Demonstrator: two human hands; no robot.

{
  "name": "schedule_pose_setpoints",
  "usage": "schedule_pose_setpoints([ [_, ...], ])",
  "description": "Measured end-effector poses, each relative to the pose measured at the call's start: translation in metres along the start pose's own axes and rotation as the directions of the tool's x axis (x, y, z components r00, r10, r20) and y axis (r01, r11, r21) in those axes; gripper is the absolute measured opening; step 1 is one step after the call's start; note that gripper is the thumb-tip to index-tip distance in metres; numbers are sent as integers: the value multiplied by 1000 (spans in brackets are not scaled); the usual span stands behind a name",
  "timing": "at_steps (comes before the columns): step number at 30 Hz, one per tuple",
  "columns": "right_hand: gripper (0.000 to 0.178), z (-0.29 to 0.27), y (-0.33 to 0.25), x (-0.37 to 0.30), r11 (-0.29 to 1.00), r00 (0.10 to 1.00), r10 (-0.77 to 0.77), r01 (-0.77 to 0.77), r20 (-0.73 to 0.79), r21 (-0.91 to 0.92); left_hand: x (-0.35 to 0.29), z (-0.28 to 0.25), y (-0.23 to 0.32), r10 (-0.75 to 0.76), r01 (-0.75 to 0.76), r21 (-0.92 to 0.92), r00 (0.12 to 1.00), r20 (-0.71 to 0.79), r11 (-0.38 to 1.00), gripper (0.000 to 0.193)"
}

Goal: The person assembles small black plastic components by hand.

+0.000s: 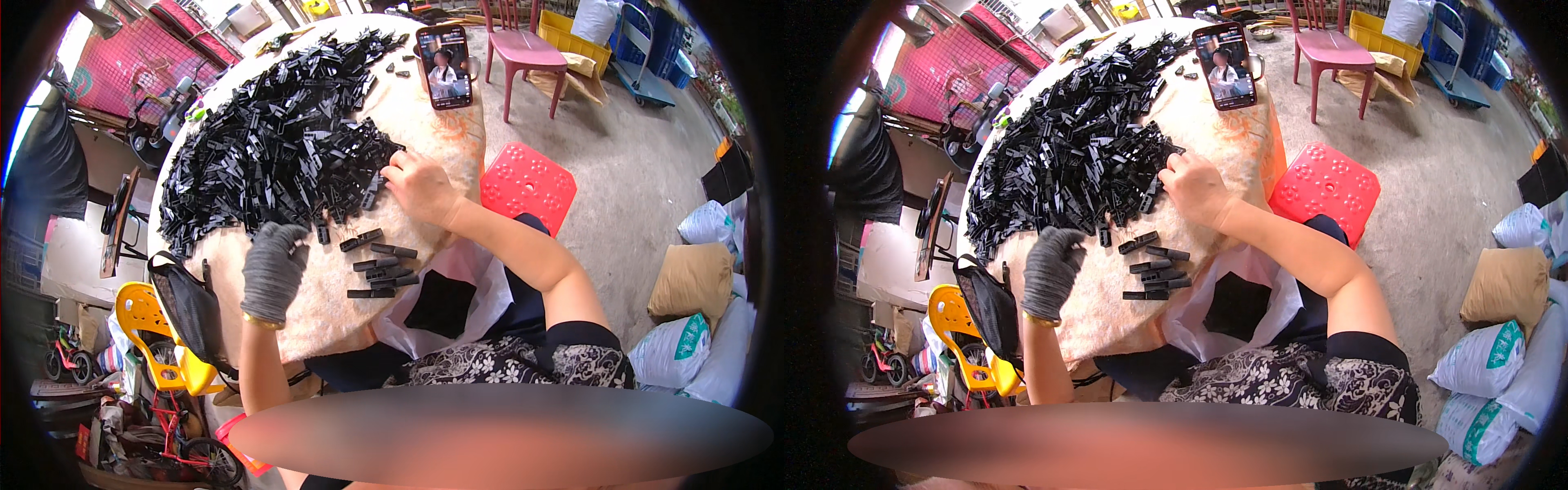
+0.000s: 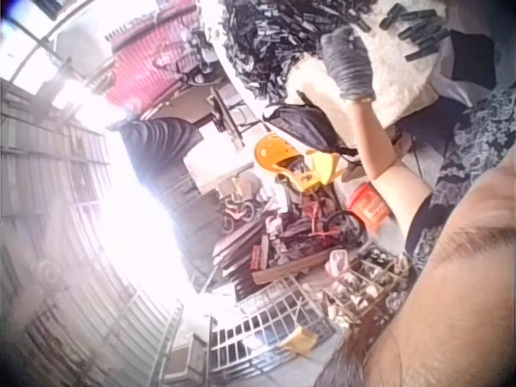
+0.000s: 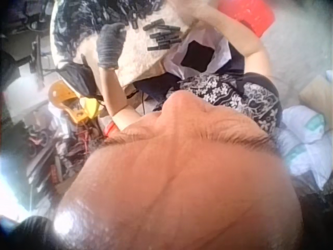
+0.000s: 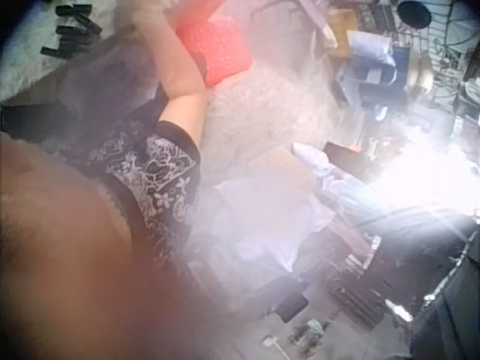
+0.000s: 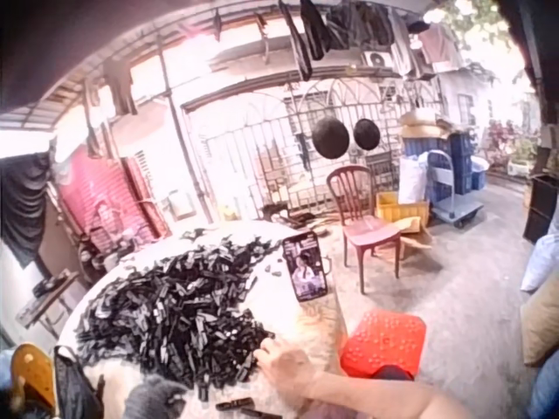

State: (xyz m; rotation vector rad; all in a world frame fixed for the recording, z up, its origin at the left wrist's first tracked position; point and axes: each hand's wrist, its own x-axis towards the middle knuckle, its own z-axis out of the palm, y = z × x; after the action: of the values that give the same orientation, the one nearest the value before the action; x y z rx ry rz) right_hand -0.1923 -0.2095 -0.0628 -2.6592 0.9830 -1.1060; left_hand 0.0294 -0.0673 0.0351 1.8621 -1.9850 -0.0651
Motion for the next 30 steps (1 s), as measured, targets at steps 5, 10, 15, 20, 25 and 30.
schedule_pose_setpoints([
  [5, 17, -2, -3, 1, 1000, 999, 25, -25, -23, -13, -11, 32, -21, -55, 67, -104, 992, 113, 992, 17],
  [10, 14, -6, 3, -1, 999, 999, -32, 31, -26, -37, -15, 52, -32, 109, -109, -47, 994, -3, 993, 16],
  [15, 12, -12, 6, 0, 997, 997, -71, 72, -36, 32, -1, 49, -9, 0, -51, -216, 972, -233, 975, 17],
  [20, 14, -14, 4, -2, 992, 996, -90, 92, -24, 87, 17, 61, 16, 18, -20, -296, 1000, -10, 955, 28],
  [25, 14, -10, 7, -4, 987, 995, -88, 94, -56, 130, 23, 64, 20, -1, 0, 2, 984, 177, 1000, 29],
  [30, 15, -13, 7, -5, 979, 989, -114, 127, -92, 159, 19, 59, 16, 6, 35, -108, 932, 362, 994, 30],
])
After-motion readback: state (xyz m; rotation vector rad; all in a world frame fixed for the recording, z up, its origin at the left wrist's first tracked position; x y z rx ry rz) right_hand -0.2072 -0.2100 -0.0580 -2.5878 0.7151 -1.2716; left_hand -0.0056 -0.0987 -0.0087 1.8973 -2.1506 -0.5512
